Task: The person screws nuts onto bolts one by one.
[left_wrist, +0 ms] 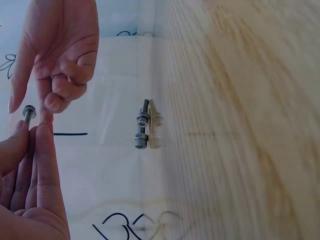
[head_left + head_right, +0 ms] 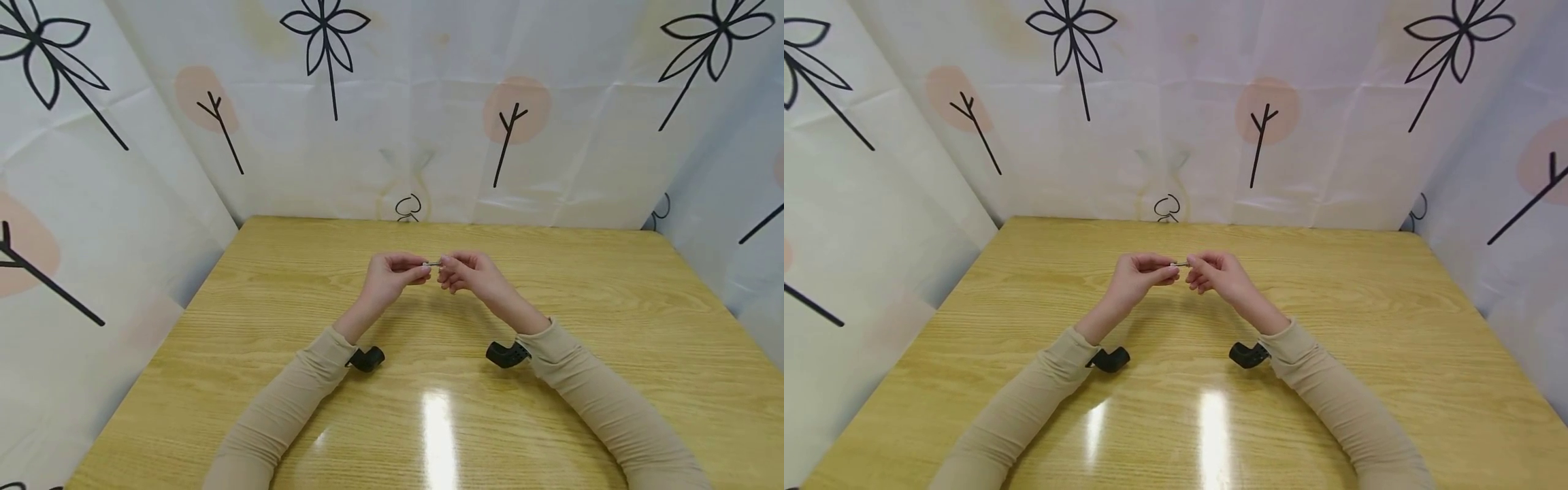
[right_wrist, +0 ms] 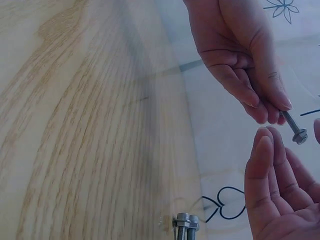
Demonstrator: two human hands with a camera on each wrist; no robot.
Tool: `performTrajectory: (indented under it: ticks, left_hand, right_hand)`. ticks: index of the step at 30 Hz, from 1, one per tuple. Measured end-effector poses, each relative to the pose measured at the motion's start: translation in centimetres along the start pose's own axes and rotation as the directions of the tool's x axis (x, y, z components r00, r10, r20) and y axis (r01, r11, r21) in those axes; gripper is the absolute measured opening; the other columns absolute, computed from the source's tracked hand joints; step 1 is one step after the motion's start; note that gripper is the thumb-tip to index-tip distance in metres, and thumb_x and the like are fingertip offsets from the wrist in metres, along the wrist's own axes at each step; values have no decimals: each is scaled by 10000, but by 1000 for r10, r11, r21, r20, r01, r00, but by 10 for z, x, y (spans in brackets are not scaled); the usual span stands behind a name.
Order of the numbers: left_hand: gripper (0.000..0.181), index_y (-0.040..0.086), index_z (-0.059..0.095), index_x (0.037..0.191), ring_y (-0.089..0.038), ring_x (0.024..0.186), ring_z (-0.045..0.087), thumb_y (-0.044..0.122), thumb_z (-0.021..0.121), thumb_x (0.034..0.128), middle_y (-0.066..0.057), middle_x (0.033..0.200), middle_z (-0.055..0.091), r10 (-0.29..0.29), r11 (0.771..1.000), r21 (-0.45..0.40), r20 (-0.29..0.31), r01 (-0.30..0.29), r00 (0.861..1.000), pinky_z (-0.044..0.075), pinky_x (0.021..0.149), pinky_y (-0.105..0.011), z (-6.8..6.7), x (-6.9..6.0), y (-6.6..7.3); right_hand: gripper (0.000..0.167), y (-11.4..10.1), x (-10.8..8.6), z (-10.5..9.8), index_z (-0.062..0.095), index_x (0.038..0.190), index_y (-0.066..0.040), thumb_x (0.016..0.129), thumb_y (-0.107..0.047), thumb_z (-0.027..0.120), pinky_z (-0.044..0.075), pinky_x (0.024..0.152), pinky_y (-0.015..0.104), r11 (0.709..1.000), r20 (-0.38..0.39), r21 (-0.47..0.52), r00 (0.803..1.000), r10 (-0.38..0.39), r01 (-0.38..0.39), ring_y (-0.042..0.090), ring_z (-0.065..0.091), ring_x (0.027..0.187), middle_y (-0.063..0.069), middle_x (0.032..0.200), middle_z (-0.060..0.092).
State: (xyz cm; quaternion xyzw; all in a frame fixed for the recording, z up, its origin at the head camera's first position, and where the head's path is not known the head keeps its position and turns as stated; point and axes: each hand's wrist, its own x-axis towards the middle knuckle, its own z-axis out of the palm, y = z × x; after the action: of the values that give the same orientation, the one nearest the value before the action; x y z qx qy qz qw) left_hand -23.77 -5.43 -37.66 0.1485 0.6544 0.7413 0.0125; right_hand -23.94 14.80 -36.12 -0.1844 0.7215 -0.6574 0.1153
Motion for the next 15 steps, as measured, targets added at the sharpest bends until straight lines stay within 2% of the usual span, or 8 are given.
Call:
performTrajectory:
  ticks: [4,8,11,15]
  left_hand:
    - [205,-124,684,1008,-229,787,705,0,713,847,-169,876,706,-1,1000,-7,-8,1,1000,604,762,-390,-2,0,-1]
    - [193,-114,689,1004,-236,801,705,-1,711,849,-179,878,707,-5,1000,-15,-5,5,1000,601,772,-390,-3,1,0]
    - [202,-120,685,1013,-245,813,705,2,708,853,-178,897,707,-16,1000,-12,7,16,1000,600,777,-391,-3,2,1]
    - [201,-106,691,1013,-250,822,704,21,709,858,-178,911,706,-26,1000,-8,21,26,999,598,783,-388,-3,3,1]
  right_hand:
    - [364,-3,-2,-3,513,1269,59,956,-99,607,555,854,486,998,15,37,998,-58,57,252,666,888,215,1031,651]
    - [379,-3,-1,-6,518,1234,127,933,-71,634,501,892,574,997,31,36,997,-70,69,269,669,916,199,1046,658]
    - [340,-4,0,-7,557,1181,127,936,-96,636,511,879,571,998,24,9,998,-55,55,269,670,889,222,1016,658]
    - [328,-4,3,-7,595,1109,109,966,-186,604,579,794,475,995,17,-85,999,-42,43,314,660,839,236,942,649]
